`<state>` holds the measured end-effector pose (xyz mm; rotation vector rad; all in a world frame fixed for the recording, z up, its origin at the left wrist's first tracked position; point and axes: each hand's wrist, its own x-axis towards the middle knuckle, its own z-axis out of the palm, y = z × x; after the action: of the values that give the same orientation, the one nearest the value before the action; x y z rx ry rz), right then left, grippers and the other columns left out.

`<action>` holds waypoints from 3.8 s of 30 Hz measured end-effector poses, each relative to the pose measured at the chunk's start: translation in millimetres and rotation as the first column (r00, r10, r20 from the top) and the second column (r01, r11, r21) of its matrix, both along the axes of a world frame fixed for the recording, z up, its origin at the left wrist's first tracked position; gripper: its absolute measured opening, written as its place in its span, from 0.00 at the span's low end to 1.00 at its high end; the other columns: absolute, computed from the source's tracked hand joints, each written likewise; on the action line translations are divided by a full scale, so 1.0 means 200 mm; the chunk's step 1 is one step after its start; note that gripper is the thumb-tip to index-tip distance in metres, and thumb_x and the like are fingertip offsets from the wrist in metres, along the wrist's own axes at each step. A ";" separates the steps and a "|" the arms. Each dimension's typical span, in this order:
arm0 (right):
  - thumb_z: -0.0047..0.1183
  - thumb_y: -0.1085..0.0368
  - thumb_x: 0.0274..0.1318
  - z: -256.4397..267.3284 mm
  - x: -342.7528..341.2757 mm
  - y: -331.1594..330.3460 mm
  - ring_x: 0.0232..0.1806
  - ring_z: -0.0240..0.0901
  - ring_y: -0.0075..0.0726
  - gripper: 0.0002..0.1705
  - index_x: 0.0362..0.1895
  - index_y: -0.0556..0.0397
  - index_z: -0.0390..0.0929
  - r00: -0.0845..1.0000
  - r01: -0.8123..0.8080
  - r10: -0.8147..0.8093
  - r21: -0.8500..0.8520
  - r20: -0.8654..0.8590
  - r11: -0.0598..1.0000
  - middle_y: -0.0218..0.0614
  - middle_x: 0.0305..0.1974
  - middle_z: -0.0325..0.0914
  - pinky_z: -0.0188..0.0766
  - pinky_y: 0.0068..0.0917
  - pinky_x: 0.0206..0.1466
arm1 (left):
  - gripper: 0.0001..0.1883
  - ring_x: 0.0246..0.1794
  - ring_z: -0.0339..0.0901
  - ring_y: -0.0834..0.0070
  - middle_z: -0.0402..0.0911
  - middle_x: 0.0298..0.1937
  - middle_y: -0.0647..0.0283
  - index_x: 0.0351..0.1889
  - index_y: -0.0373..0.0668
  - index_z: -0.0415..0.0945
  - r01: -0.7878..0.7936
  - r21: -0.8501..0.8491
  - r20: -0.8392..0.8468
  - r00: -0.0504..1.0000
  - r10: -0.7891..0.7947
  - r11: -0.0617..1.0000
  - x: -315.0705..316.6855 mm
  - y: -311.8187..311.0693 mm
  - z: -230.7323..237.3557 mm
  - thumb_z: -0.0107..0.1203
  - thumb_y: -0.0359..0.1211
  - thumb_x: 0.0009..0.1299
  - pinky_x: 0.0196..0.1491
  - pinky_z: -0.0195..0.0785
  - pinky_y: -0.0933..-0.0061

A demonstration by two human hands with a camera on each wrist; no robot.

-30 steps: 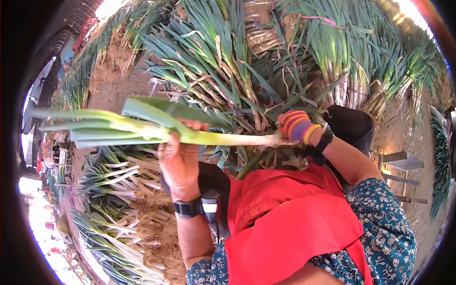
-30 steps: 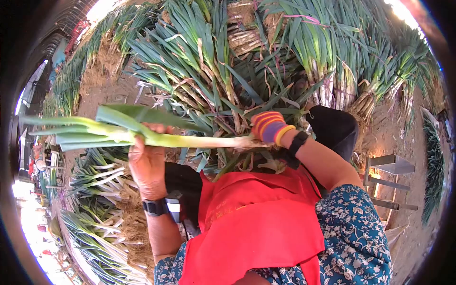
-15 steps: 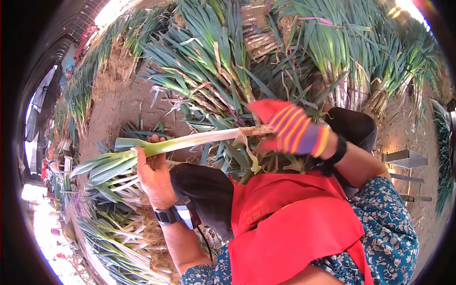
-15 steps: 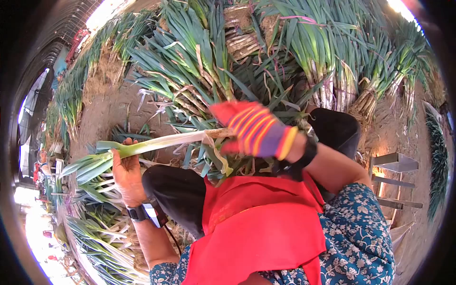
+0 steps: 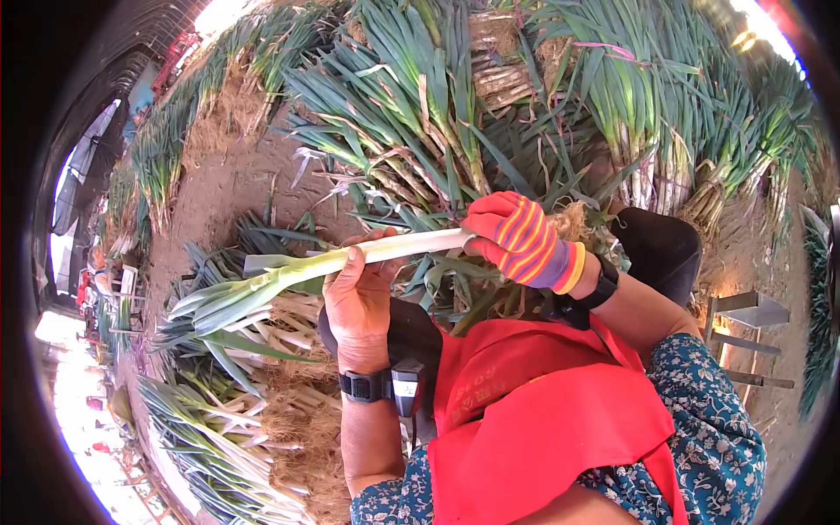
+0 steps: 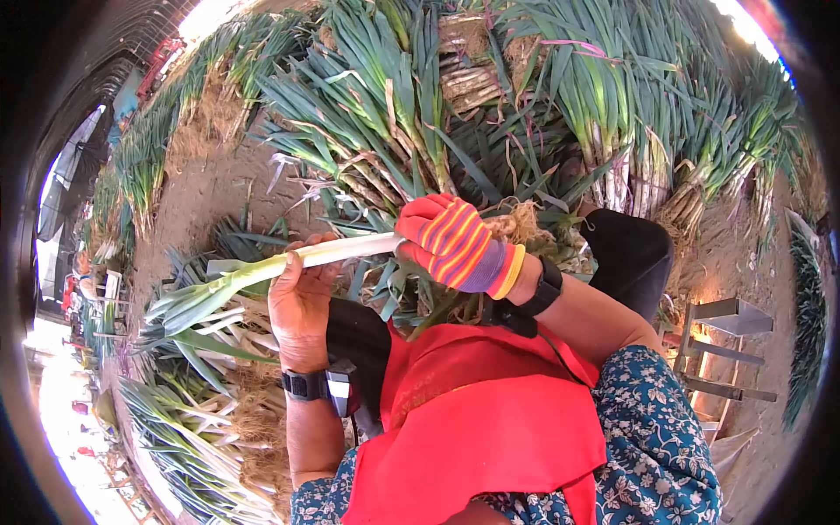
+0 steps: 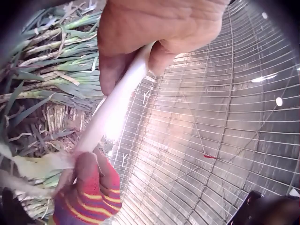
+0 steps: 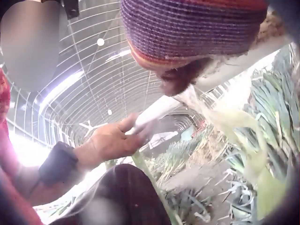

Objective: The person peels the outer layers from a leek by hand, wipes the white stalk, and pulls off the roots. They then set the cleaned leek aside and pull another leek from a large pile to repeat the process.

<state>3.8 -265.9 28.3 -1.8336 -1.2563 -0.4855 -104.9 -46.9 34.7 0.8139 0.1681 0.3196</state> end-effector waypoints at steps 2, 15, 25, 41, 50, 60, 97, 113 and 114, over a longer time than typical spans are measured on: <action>0.61 0.70 0.38 0.03 0.02 0.00 0.35 0.72 0.47 0.10 0.29 0.53 0.75 1.000 0.000 0.000 0.025 0.002 1.000 0.36 0.32 0.74 0.68 0.37 0.38 | 0.12 0.54 0.73 0.54 0.76 0.50 0.49 0.45 0.35 0.72 -0.012 0.007 0.005 1.000 0.012 1.000 0.00 0.00 0.01 0.53 0.33 0.68 0.54 0.71 0.54; 0.53 0.61 0.51 -0.13 0.23 -0.39 0.30 0.74 0.51 0.11 0.34 0.55 0.72 0.969 0.218 -0.242 -0.303 -0.046 0.928 0.45 0.28 0.75 0.70 0.37 0.30 | 0.13 0.50 0.75 0.56 0.77 0.46 0.49 0.43 0.33 0.71 -0.237 -0.001 -0.062 0.970 0.237 0.971 0.00 0.09 -0.07 0.53 0.33 0.68 0.51 0.74 0.57; 0.59 0.61 0.41 0.21 0.03 -0.22 0.42 0.72 0.47 0.22 0.44 0.53 0.72 0.815 0.414 -0.342 -0.058 0.467 0.908 0.45 0.42 0.73 0.69 0.42 0.42 | 0.10 0.37 0.78 0.67 0.79 0.36 0.56 0.38 0.36 0.73 -0.366 0.090 -0.119 0.919 0.375 0.926 0.12 0.01 0.03 0.54 0.34 0.68 0.40 0.78 0.67; 0.56 0.64 0.46 0.16 0.02 0.04 0.19 0.67 0.41 0.10 0.26 0.52 0.68 0.867 0.232 -0.031 -0.349 0.497 0.908 0.35 0.21 0.64 0.63 0.34 0.20 | 0.22 0.42 0.77 0.63 0.78 0.36 0.57 0.34 0.39 0.73 -0.181 -0.190 -0.087 0.982 0.167 0.965 0.02 -0.16 0.05 0.52 0.52 0.67 0.48 0.74 0.57; 0.59 0.69 0.41 0.06 -0.09 0.19 0.40 0.70 0.46 0.25 0.48 0.54 0.70 0.945 0.191 -0.193 0.036 0.262 0.981 0.39 0.41 0.72 0.65 0.43 0.41 | 0.17 0.37 0.77 0.65 0.77 0.36 0.57 0.39 0.38 0.70 -0.291 -0.123 -0.121 0.953 0.276 0.949 0.05 -0.24 0.01 0.53 0.44 0.69 0.45 0.75 0.61; 0.54 0.64 0.52 -0.18 0.18 0.29 0.27 0.70 0.59 0.12 0.35 0.59 0.69 0.975 0.070 -0.133 -0.320 -0.178 0.945 0.52 0.22 0.71 0.64 0.47 0.28 | 0.12 0.43 0.77 0.63 0.76 0.39 0.56 0.41 0.33 0.71 -0.193 -0.121 -0.179 0.969 0.170 0.974 0.03 -0.35 -0.12 0.57 0.32 0.65 0.50 0.73 0.59; 0.54 0.56 0.47 -0.28 0.42 -0.90 0.60 0.64 0.50 0.36 0.63 0.46 0.61 0.602 0.390 -0.795 -0.841 -0.075 0.375 0.49 0.58 0.67 0.62 0.37 0.61 | 0.15 0.35 0.79 0.71 0.79 0.34 0.60 0.34 0.39 0.75 -0.463 0.048 -0.175 0.868 0.464 0.885 -0.02 0.15 0.03 0.57 0.42 0.67 0.39 0.77 0.72; 0.47 0.57 0.53 -0.87 0.61 -0.82 0.26 0.73 0.37 0.09 0.30 0.43 0.77 0.885 0.433 -0.366 -0.800 0.289 0.415 0.34 0.29 0.79 0.73 0.36 0.30 | 0.14 0.47 0.77 0.61 0.79 0.42 0.51 0.41 0.31 0.72 -0.390 0.053 -0.054 0.918 0.392 0.919 -0.16 0.22 0.03 0.52 0.36 0.69 0.51 0.75 0.63; 0.44 0.57 0.54 -0.83 0.53 -0.81 0.31 0.73 0.40 0.10 0.36 0.44 0.75 0.914 0.361 -0.328 -0.847 0.239 0.389 0.38 0.34 0.77 0.72 0.37 0.34 | 0.15 0.48 0.76 0.61 0.78 0.44 0.50 0.43 0.31 0.72 -0.368 0.038 -0.020 0.929 0.369 0.929 -0.15 0.22 0.02 0.52 0.35 0.69 0.53 0.73 0.62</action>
<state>109.1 -427.9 -137.6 -3.0504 -1.2283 -0.0106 -134.4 -2.5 38.3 0.8181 0.3440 0.6679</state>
